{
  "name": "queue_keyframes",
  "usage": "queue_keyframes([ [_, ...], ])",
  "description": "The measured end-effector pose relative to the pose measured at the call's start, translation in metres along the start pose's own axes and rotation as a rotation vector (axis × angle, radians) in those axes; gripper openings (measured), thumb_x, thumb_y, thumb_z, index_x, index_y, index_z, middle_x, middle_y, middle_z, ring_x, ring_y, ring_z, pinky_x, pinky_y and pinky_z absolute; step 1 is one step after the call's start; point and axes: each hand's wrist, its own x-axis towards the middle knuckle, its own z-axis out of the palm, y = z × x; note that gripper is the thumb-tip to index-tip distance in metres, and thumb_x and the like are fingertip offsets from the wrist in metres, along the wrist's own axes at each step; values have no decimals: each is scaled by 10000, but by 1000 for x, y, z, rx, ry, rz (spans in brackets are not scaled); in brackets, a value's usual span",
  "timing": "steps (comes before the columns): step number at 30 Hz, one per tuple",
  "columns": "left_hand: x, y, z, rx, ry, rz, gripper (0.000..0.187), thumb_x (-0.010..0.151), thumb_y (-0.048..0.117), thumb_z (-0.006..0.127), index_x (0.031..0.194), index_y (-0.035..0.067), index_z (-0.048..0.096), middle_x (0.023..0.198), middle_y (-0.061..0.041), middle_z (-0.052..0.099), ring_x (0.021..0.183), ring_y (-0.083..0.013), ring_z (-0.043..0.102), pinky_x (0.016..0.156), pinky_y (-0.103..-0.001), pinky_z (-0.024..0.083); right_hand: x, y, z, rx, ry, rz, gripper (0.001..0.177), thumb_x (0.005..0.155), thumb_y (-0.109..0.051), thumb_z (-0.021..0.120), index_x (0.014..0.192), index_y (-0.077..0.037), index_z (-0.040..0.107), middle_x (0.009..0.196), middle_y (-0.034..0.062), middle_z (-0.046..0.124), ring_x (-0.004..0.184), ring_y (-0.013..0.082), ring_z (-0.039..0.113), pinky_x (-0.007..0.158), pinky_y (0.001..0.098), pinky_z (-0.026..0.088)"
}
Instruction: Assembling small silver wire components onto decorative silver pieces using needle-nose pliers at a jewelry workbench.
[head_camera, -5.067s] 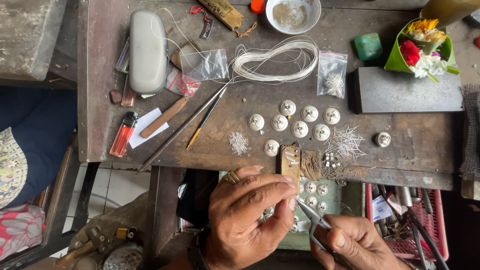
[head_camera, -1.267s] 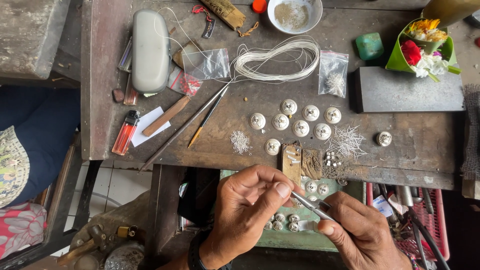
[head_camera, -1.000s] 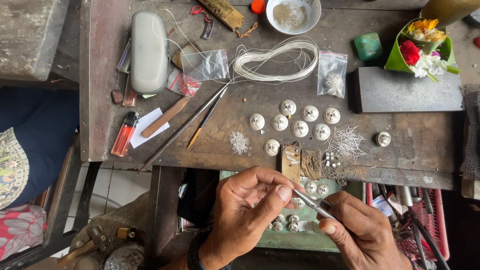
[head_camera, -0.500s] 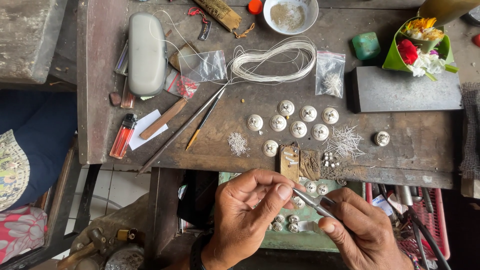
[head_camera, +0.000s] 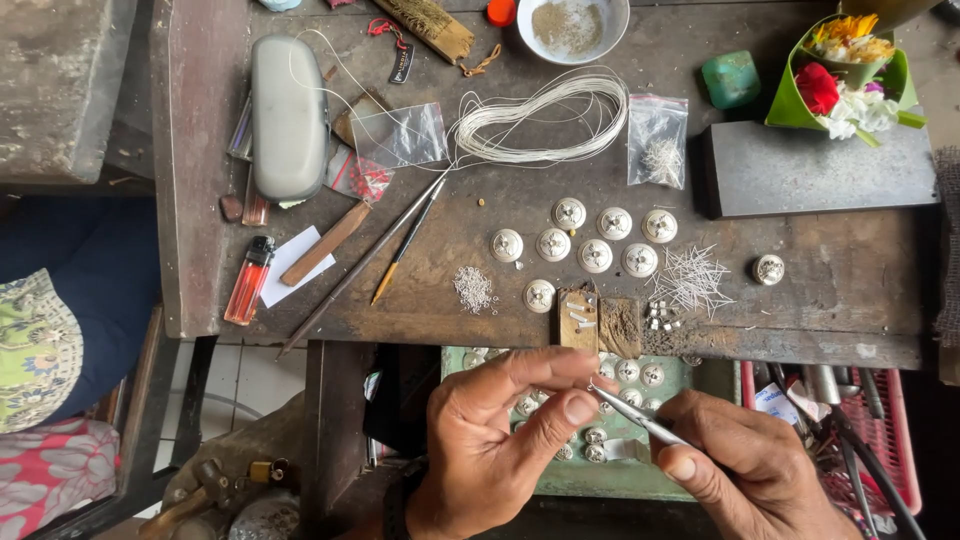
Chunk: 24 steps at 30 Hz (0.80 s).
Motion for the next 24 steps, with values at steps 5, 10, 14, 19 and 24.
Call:
queue_keyframes([
  [5,2,2,0,192,-15,136,97,837,117,578,917,66,600,839,-63,680,769,-136,663,738,-239,542,0,1,-4,11,-65,2,295,856,-285,450,704,-71,583,636,15,525,517,106,517,477,209,424],
  [10,1,-2,1,153,-3,158,92,840,105,576,914,52,589,823,-90,678,746,-154,670,707,-243,550,-1,0,-5,15,-62,42,291,851,-302,456,713,-93,603,657,3,543,520,98,525,471,212,426],
  [14,1,-4,3,162,3,163,91,835,104,583,910,52,586,812,-88,679,733,-151,672,680,-236,557,-1,2,-6,12,-74,16,285,853,-300,453,723,-90,597,654,5,535,515,98,516,467,205,429],
  [19,0,-6,4,131,21,142,89,837,112,580,903,53,590,803,-107,682,705,-158,673,643,-233,552,-1,3,-6,29,-84,12,301,856,-300,447,766,-65,612,702,25,579,553,104,572,493,201,470],
  [24,1,-5,4,172,24,163,91,841,122,572,903,59,590,806,-95,685,693,-147,672,628,-220,544,-2,4,-6,13,-83,21,287,856,-301,450,735,-79,588,668,19,552,527,110,537,478,213,441],
])
